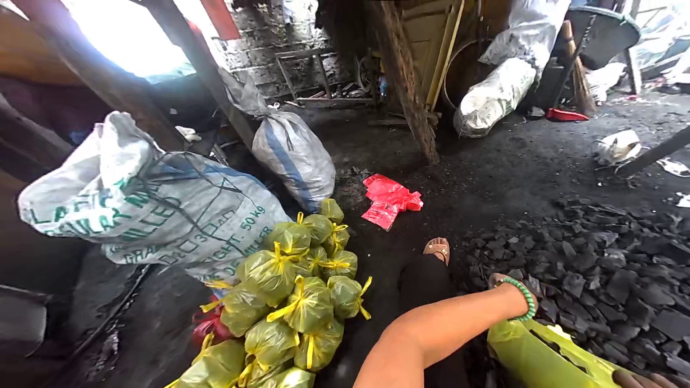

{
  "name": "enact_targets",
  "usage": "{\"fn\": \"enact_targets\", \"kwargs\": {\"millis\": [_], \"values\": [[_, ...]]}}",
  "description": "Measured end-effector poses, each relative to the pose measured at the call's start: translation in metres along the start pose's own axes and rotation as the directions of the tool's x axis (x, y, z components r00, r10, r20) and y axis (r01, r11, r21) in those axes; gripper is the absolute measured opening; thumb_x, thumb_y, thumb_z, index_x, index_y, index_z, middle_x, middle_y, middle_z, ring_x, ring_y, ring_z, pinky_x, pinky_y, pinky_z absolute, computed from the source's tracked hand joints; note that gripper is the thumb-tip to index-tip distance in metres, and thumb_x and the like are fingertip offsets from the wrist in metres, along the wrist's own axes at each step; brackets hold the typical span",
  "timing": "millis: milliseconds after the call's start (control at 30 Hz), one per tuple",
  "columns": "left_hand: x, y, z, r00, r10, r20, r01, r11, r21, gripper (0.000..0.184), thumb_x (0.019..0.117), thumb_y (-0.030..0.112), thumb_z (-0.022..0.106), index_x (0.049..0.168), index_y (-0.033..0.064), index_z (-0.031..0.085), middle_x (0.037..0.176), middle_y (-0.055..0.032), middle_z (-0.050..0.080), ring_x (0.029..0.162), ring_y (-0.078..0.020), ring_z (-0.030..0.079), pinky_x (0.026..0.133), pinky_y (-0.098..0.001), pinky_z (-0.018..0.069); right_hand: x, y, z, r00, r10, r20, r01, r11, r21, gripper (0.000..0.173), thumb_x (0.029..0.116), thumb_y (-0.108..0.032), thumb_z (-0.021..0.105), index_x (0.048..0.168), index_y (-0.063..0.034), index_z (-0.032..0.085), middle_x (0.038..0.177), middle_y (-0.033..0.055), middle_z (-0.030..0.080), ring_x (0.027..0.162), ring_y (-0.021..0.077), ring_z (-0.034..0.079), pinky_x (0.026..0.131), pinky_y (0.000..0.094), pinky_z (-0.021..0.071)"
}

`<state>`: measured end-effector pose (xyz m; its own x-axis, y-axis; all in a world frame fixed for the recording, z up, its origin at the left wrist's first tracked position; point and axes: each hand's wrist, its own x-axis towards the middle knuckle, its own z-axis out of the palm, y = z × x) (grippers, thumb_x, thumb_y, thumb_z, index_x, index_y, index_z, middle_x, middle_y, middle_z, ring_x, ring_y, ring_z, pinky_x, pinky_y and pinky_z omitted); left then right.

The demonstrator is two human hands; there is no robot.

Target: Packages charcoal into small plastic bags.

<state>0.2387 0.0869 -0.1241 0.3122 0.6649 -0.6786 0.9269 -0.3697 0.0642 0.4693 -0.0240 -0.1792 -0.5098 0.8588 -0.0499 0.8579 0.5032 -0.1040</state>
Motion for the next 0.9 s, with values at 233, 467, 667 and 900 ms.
{"fn": "enact_targets", "kwargs": {"millis": [233, 467, 667, 900], "values": [[-0.028, 0.026, -0.036, 0.888, 0.431, -0.162, -0.460, 0.838, -0.293, 0.025, 0.1022, 0.013, 0.060, 0.106, -0.0115, 0.067, 0.097, -0.0228, 0.066, 0.084, -0.0292, 0.060, 0.079, -0.0487, 0.0490, 0.007, -0.046, -0.053, 0.882, 0.046, -0.468, 0.109, 0.948, 0.298, 0.033, 0.0766, -0.005, 0.068, 0.108, 0.0030, 0.072, 0.088, 0.0189, 0.072, 0.078, 0.0424, 0.071, 0.072, 0.0664, 0.0541], [-0.056, 0.022, -0.026, 0.861, 0.436, -0.261, -0.417, 0.314, -0.853, 0.028, 0.1045, 0.003, 0.049, 0.131, -0.0015, 0.054, 0.070, 0.0019, 0.043, 0.047, -0.0021, 0.034, 0.042, -0.0158, 0.0293, 0.014, -0.032, -0.124, 0.814, 0.293, -0.502, -0.212, 0.954, 0.214, 0.039, 0.0811, -0.003, 0.081, 0.117, 0.0014, 0.067, 0.083, 0.0240, 0.068, 0.073, 0.0489, 0.066, 0.062, 0.0703, 0.0482], [-0.066, 0.032, 0.007, 0.735, 0.424, -0.529, -0.666, 0.306, -0.681, 0.037, 0.0968, 0.013, 0.069, 0.127, -0.0059, 0.061, 0.108, -0.0190, 0.069, 0.092, -0.0214, 0.066, 0.086, -0.0416, 0.0552, 0.008, -0.019, -0.103, 0.788, 0.434, -0.437, -0.243, 0.871, 0.427, 0.037, 0.0777, -0.007, 0.088, 0.108, 0.0034, 0.070, 0.095, 0.0250, 0.070, 0.085, 0.0463, 0.068, 0.075, 0.0709, 0.0503], [-0.075, 0.058, 0.027, 0.681, 0.314, -0.662, -0.732, 0.299, -0.612, 0.025, 0.0982, 0.003, 0.061, 0.121, -0.0051, 0.067, 0.108, -0.0218, 0.070, 0.096, -0.0284, 0.067, 0.087, -0.0478, 0.0530, -0.006, -0.033, -0.065, 0.753, 0.642, -0.143, -0.086, 0.312, 0.946, 0.038, 0.0821, 0.014, 0.061, 0.115, -0.0028, 0.067, 0.097, 0.0056, 0.070, 0.072, 0.0106, 0.064, 0.061, 0.0289, 0.0560]]}}
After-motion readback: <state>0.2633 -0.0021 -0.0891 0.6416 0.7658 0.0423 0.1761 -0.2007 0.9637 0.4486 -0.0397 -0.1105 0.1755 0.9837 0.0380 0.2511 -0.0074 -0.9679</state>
